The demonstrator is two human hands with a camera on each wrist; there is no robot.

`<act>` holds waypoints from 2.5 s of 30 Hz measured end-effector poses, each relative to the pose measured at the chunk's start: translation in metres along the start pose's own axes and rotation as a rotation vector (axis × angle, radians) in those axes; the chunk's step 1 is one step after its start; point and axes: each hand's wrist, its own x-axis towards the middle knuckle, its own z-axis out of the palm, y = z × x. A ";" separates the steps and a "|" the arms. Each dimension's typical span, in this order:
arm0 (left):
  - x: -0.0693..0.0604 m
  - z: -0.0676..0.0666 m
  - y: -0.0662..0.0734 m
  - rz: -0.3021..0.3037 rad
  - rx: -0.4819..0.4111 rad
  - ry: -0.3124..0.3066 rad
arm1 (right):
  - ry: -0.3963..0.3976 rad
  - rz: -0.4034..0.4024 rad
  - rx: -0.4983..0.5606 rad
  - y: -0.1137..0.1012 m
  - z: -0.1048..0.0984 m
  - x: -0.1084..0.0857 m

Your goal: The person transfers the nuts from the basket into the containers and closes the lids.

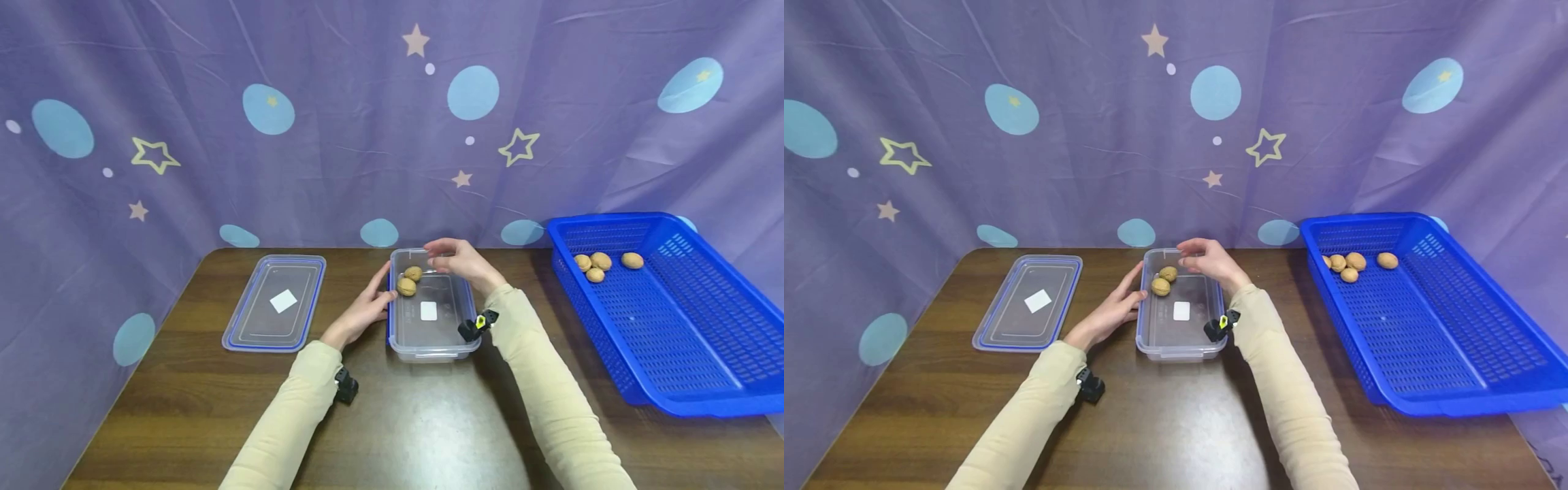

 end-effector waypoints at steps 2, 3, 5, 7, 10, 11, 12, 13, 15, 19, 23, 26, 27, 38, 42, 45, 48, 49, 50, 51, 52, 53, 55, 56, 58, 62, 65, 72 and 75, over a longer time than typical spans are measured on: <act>0.000 0.000 0.000 -0.002 0.006 -0.001 | -0.005 -0.004 0.002 -0.001 -0.001 -0.001; 0.000 0.000 0.001 -0.003 0.009 -0.002 | -0.007 -0.006 -0.002 -0.002 -0.001 -0.002; 0.000 -0.001 0.000 -0.006 0.006 -0.002 | -0.014 -0.011 -0.001 -0.003 -0.002 -0.004; 0.000 -0.001 0.000 -0.004 0.005 0.000 | -0.020 -0.015 0.000 -0.003 -0.003 -0.005; 0.000 -0.001 0.000 -0.005 -0.002 0.000 | -0.023 -0.019 -0.002 -0.005 -0.005 -0.008; 0.000 -0.001 0.000 -0.005 -0.003 0.001 | -0.023 -0.020 -0.005 -0.005 -0.006 -0.009; 0.000 -0.001 0.000 -0.005 -0.004 0.001 | -0.023 -0.023 -0.013 -0.005 -0.006 -0.009; 0.000 -0.001 0.000 -0.008 -0.004 0.002 | -0.023 -0.023 -0.012 -0.006 -0.007 -0.010; 0.001 -0.001 -0.001 -0.012 -0.007 0.002 | -0.024 -0.024 -0.018 -0.007 -0.009 -0.012; 0.001 -0.001 0.000 -0.018 -0.004 0.003 | -0.033 -0.042 -0.047 -0.010 -0.013 -0.014; 0.001 0.000 0.000 -0.017 -0.001 0.005 | -0.044 -0.082 -0.106 -0.015 -0.017 -0.016; 0.001 0.001 0.000 -0.010 -0.001 0.000 | -0.047 -0.093 -0.136 -0.019 -0.020 -0.018; 0.002 0.001 0.000 -0.008 -0.002 -0.004 | -0.050 -0.093 -0.147 -0.021 -0.022 -0.019; 0.002 -0.001 -0.001 0.001 0.005 -0.015 | -0.076 -0.113 -0.235 -0.038 -0.037 -0.027; 0.002 0.000 -0.001 -0.004 0.006 -0.001 | -0.091 -0.127 -0.280 -0.046 -0.045 -0.033; 0.002 0.000 -0.002 -0.003 0.004 0.003 | -0.090 -0.131 -0.318 -0.052 -0.052 -0.038; 0.003 -0.001 -0.002 -0.002 0.003 -0.001 | -0.084 -0.139 -0.355 -0.057 -0.059 -0.044; 0.003 -0.001 -0.003 -0.001 0.004 -0.003 | -0.081 -0.143 -0.367 -0.057 -0.062 -0.045; 0.003 -0.001 -0.003 -0.002 0.005 -0.004 | -0.080 -0.151 -0.378 -0.058 -0.064 -0.047; 0.004 -0.001 -0.003 -0.001 0.007 -0.005 | -0.081 -0.155 -0.387 -0.057 -0.065 -0.049; 0.004 -0.002 -0.004 -0.002 0.005 -0.006 | -0.084 -0.162 -0.401 -0.057 -0.067 -0.050; 0.004 -0.002 -0.004 -0.002 0.005 -0.007 | -0.089 -0.166 -0.412 -0.056 -0.068 -0.052; 0.004 -0.002 -0.005 -0.006 0.004 -0.005 | -0.102 -0.167 -0.431 -0.053 -0.070 -0.056; 0.004 -0.002 -0.005 -0.008 0.005 -0.005 | -0.113 -0.169 -0.437 -0.051 -0.071 -0.058; 0.003 -0.002 -0.005 -0.010 0.002 -0.006 | -0.134 -0.169 -0.444 -0.048 -0.072 -0.062; 0.000 -0.003 -0.006 0.025 0.003 -0.023 | -0.158 -0.180 -0.443 -0.043 -0.076 -0.069; -0.001 -0.004 -0.006 0.062 0.009 -0.039 | -0.153 -0.180 -0.456 -0.041 -0.081 -0.073; 0.001 -0.002 -0.004 0.014 -0.005 -0.038 | -0.145 -0.167 -0.497 -0.044 -0.102 -0.084; 0.002 -0.001 -0.003 0.005 -0.018 -0.041 | -0.133 -0.156 -0.539 -0.049 -0.114 -0.088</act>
